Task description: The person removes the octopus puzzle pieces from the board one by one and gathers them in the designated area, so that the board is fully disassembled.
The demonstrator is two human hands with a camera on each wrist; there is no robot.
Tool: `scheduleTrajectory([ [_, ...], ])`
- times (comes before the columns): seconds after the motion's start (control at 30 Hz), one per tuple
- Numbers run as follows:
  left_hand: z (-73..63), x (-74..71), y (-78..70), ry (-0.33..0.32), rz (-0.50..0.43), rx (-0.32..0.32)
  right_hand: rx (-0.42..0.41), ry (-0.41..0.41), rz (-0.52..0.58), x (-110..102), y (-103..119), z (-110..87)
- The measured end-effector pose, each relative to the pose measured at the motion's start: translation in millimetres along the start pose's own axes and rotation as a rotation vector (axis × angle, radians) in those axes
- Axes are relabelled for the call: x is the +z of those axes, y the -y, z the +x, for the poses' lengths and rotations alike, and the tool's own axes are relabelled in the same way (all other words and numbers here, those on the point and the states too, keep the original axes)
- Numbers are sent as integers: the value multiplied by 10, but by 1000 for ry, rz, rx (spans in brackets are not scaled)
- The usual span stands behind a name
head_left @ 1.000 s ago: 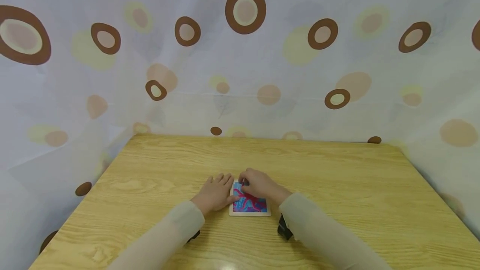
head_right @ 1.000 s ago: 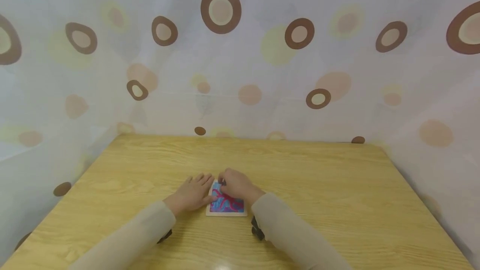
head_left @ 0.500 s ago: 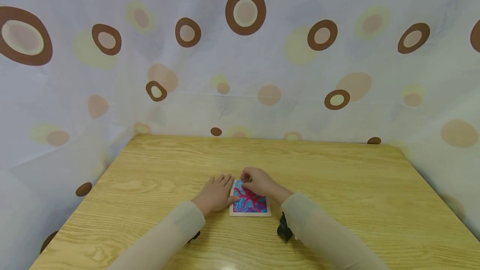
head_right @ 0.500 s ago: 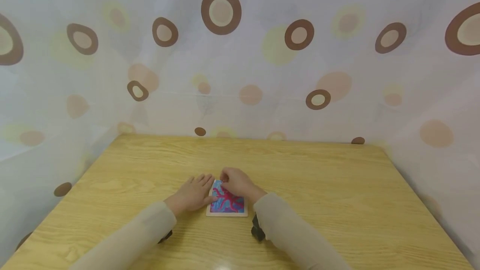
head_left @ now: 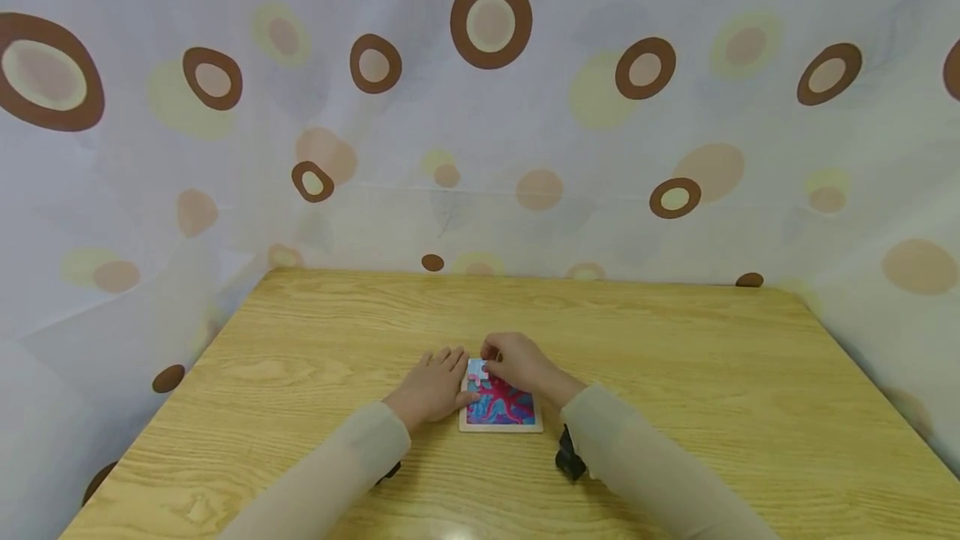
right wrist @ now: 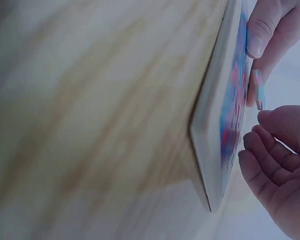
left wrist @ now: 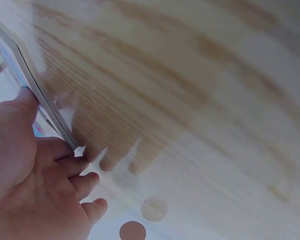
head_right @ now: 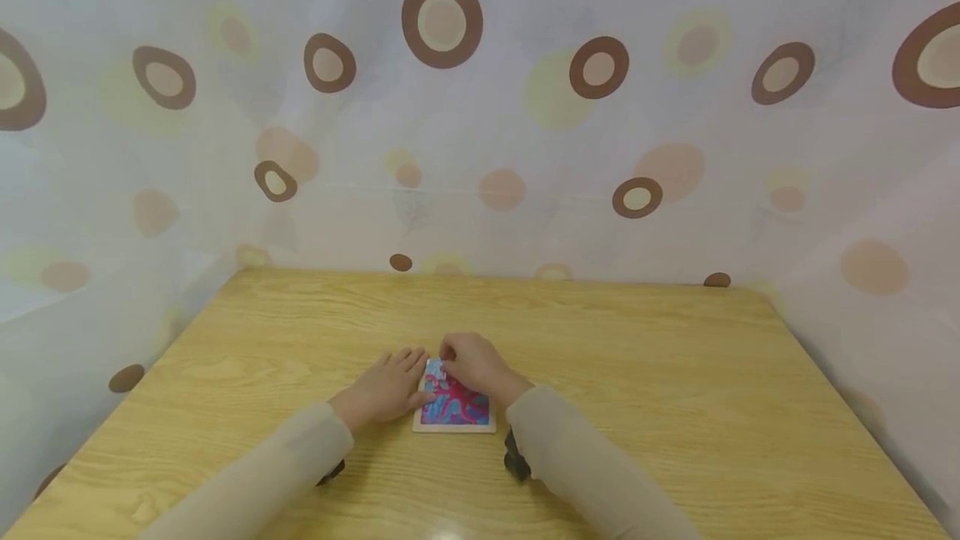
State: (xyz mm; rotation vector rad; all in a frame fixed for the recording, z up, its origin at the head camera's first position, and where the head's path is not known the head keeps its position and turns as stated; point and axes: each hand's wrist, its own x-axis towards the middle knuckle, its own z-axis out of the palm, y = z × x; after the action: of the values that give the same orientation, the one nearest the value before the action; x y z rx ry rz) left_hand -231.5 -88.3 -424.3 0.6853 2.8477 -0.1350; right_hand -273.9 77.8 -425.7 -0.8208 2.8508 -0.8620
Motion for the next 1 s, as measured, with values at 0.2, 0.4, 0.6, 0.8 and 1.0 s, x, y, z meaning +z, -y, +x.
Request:
scheduleTrajectory([
  [0.2, 2, 19, 1, -17, -15, 7, 29, -67, 43, -170, -148, -17],
  [0.4, -16, 14, 1, -35, -28, 17, 78, -109, 69, -483, -521, -92],
  [0.6, -26, 22, 6, -43, -25, 19, 149, -94, 100, -717, -909, -215],
  [0.8, -18, 40, 10, -46, -13, 17, 134, -49, 85, -782, -1160, -293],
  [1.0, -3, 47, 8, -47, -14, 20, 136, -12, 78, -785, -1258, -336],
])
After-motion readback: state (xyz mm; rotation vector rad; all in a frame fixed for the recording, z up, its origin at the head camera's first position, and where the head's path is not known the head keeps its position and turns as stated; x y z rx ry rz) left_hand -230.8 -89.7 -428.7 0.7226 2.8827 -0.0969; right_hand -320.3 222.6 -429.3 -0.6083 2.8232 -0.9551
